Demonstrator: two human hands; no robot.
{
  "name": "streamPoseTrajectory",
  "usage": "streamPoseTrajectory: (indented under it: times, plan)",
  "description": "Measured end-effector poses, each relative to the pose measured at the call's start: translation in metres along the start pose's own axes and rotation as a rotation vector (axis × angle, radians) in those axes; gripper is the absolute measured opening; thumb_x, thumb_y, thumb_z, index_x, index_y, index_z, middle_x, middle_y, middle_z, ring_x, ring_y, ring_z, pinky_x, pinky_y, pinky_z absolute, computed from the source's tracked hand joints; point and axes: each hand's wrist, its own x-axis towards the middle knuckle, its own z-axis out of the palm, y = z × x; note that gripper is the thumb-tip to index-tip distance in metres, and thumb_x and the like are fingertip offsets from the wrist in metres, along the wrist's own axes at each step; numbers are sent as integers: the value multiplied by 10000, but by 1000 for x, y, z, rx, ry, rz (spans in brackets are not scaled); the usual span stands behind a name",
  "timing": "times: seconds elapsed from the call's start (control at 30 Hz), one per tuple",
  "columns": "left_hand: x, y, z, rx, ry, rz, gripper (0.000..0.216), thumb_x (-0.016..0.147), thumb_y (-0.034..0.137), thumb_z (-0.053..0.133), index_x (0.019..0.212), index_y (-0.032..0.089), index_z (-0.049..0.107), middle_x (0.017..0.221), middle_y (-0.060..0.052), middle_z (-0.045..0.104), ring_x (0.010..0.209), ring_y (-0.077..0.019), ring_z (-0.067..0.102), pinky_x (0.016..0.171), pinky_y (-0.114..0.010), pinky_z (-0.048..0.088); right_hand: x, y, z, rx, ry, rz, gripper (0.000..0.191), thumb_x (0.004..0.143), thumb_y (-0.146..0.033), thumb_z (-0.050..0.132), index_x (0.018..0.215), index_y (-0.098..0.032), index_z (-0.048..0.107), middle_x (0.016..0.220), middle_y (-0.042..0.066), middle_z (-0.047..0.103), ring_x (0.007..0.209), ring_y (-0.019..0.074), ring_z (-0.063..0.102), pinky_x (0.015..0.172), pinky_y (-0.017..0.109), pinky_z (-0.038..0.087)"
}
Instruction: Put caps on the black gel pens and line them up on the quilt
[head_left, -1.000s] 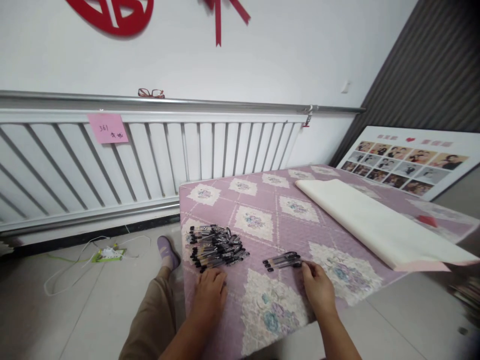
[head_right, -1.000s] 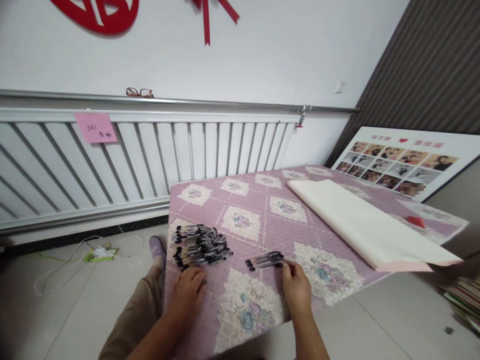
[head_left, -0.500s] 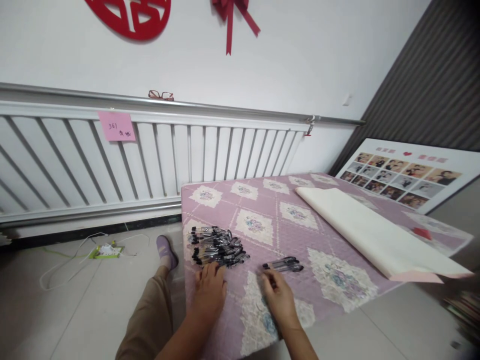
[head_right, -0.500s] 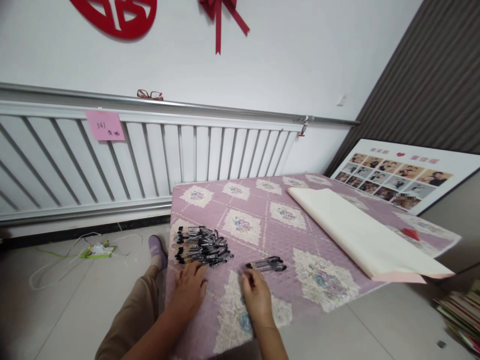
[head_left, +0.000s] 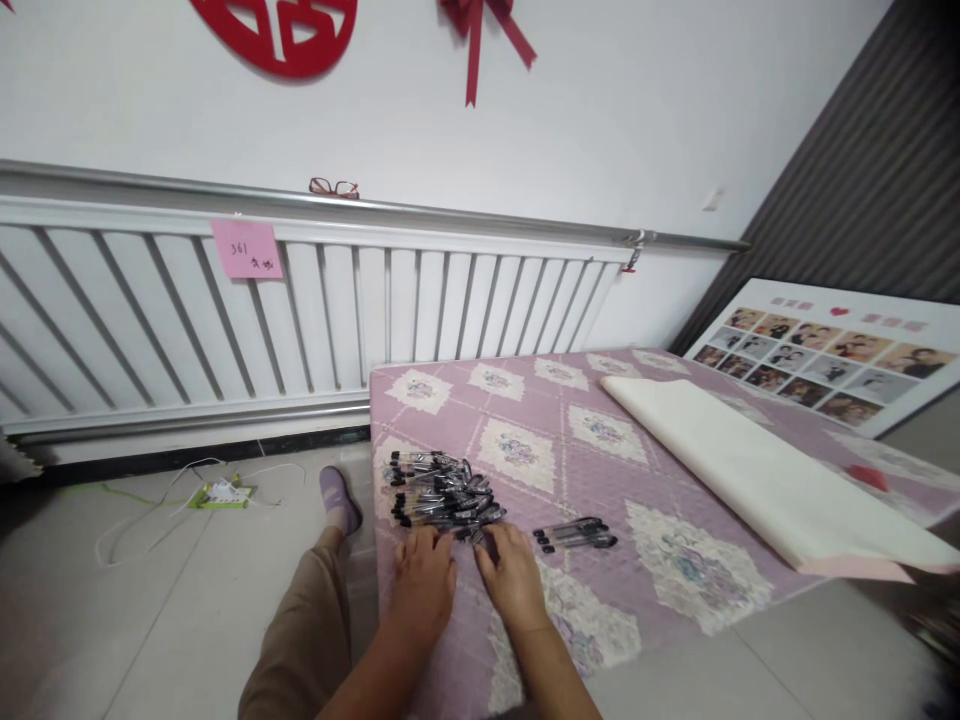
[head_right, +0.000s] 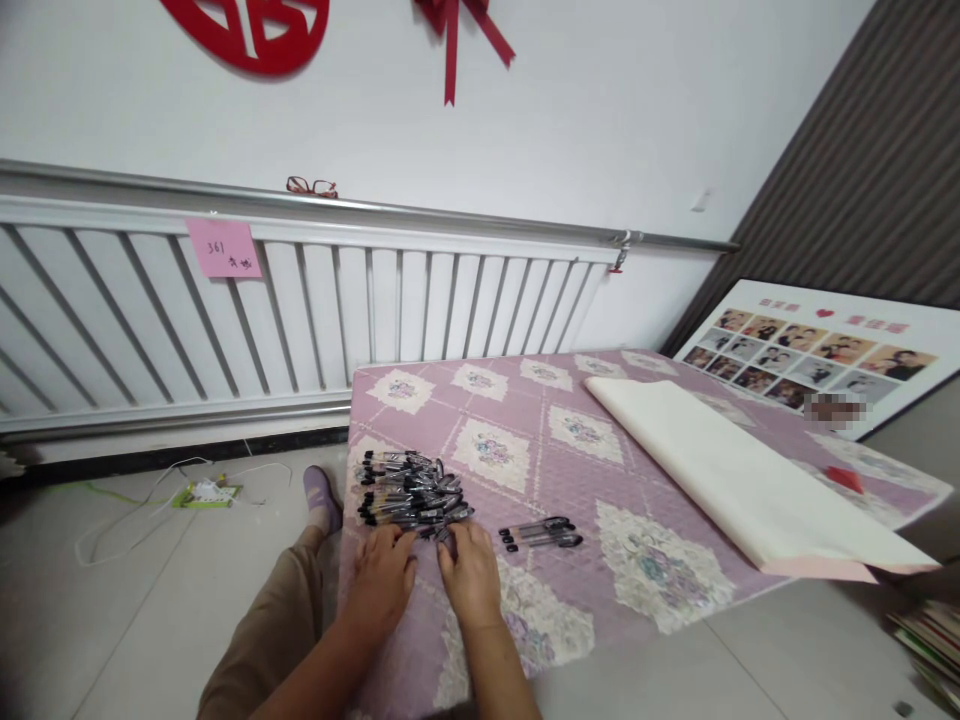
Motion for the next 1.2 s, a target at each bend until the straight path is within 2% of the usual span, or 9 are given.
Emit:
streamPoseTrajectory:
  times: [0.1,0.27,0.37,0.47,0.67,0.83,1.0,1.2]
  plan:
    - [0,0,-1,3,-15,1,353,866,218,464,1203,294,536,1153,-41,521,1104,-225,434,965,-372,291,-1,-3,-2,-32,-18,-6,142,828,-251,560,950,-198,611,898,77,598,878,236,536,797,363,439]
    - [0,0,-2,30,-40,-23,360,875,236,450,1225,284,522,1145,-50,533,1103,-242,433,957,-392,294,-1,-5,-4,-33,-20,4,120,844,-292,549,776,-206,598,827,61,573,832,224,528,767,349,432]
    - [0,0,-2,46,-42,-32,315,883,238,445,1177,276,552,1110,-51,546,1075,-244,448,935,-399,305,-1,-5,-4,-5,2,-28,93,828,-272,568,877,-206,612,895,70,581,878,230,526,797,364,436]
    - [0,0,-2,56,-41,-28,270,892,224,437,1114,275,582,1075,-44,560,1047,-240,464,904,-393,319,-1,-6,-5,-2,-6,-63,237,798,-259,601,1030,-209,608,1012,91,579,955,250,520,844,398,439]
    - [0,0,-6,35,-45,-43,259,913,206,395,1049,280,602,1038,-34,574,1016,-224,491,872,-370,330,-3,-7,-6,9,-24,-101,265,779,-291,624,1034,-217,628,1065,97,576,1017,267,510,880,430,446]
    - [-1,-2,-4,-14,3,-80,272,908,175,399,1071,255,601,1068,-36,596,1041,-210,504,927,-363,313,-3,-5,-5,15,-3,-129,376,810,-294,589,1175,-205,566,1170,111,559,1118,278,472,961,471,403]
    - [-1,-5,0,-83,26,-70,302,907,135,384,1100,245,589,1075,-17,635,1036,-191,534,946,-359,311,-3,-9,-7,-36,-46,-143,242,829,-252,557,1055,-242,643,1213,90,560,1179,287,434,967,480,379]
    - [-1,-4,-4,-87,4,-56,352,905,134,370,1171,254,568,1119,-19,641,1044,-192,549,957,-354,314,-4,-16,-10,-74,-109,-146,219,800,-205,581,972,-297,681,1218,61,577,1218,299,407,961,508,336]
